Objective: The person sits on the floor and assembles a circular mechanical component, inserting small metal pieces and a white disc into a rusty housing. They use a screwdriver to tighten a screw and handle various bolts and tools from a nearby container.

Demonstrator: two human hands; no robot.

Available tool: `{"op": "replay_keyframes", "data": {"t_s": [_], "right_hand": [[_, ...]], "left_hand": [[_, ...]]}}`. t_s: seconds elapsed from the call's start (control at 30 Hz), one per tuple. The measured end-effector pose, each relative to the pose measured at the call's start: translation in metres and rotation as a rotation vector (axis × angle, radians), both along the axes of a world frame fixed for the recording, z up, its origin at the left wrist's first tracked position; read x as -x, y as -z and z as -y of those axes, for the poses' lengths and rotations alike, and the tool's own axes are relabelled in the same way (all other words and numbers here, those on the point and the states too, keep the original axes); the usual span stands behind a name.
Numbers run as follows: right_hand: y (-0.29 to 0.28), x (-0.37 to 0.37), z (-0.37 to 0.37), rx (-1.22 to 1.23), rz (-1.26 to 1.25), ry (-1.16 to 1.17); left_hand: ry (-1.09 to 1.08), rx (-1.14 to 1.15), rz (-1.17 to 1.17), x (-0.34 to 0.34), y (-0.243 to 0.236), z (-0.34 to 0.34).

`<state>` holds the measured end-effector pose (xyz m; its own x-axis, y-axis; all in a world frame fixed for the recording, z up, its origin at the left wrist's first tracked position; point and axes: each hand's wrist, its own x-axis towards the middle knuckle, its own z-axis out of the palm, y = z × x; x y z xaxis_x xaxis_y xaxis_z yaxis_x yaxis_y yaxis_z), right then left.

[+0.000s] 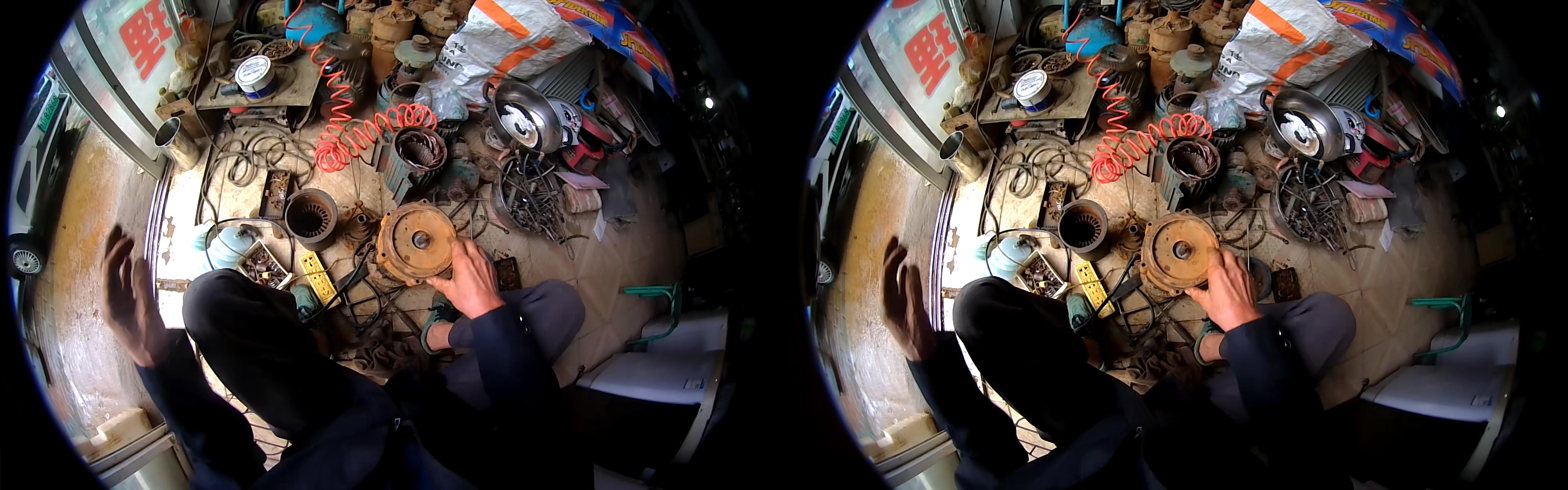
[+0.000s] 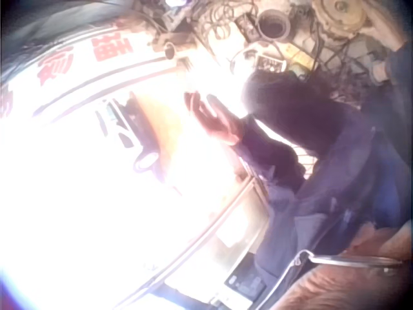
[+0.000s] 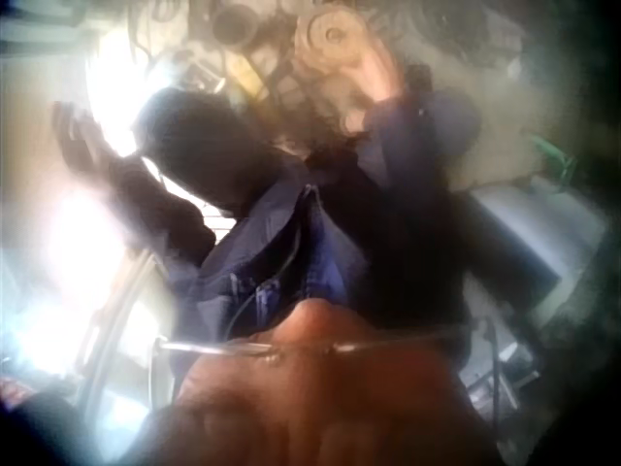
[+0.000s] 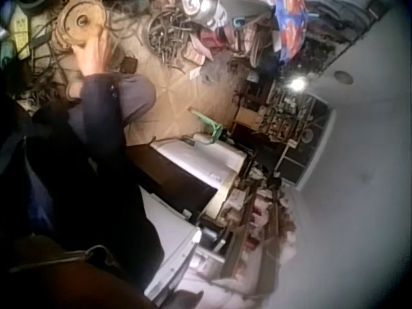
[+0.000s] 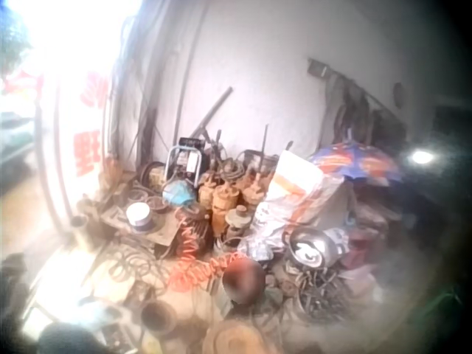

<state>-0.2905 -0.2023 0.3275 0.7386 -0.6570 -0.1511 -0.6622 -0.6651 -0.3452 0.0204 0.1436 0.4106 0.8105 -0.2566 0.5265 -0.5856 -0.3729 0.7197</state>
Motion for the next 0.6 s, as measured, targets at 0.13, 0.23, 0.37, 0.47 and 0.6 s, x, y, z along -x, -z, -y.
{"op": "replay_keyframes", "data": {"t_s": [0.13, 0.23, 0.37, 0.47, 0.6], "right_hand": [[0.021, 0.007, 0.027, -0.112, 0.072, 0.074], [0.021, -0.004, 0.025, -0.192, 0.085, 0.083], [0.022, -0.003, 0.029, -0.216, 0.133, 0.101], [0.018, -0.003, 0.027, -0.284, 0.176, 0.107], [0.033, 0.003, 0.030, -0.223, 0.155, 0.124]], "left_hand": [[0.379, 0.054, 0.008, 0.041, -0.014, 0.120], [0.542, 0.039, -0.344, 0.085, 0.036, 0.172], [0.549, -0.098, -0.552, 0.125, 0.163, 0.206], [0.564, -0.122, -0.572, 0.139, 0.210, 0.220], [0.710, -0.008, -0.777, 0.138, 0.208, 0.237]]}}
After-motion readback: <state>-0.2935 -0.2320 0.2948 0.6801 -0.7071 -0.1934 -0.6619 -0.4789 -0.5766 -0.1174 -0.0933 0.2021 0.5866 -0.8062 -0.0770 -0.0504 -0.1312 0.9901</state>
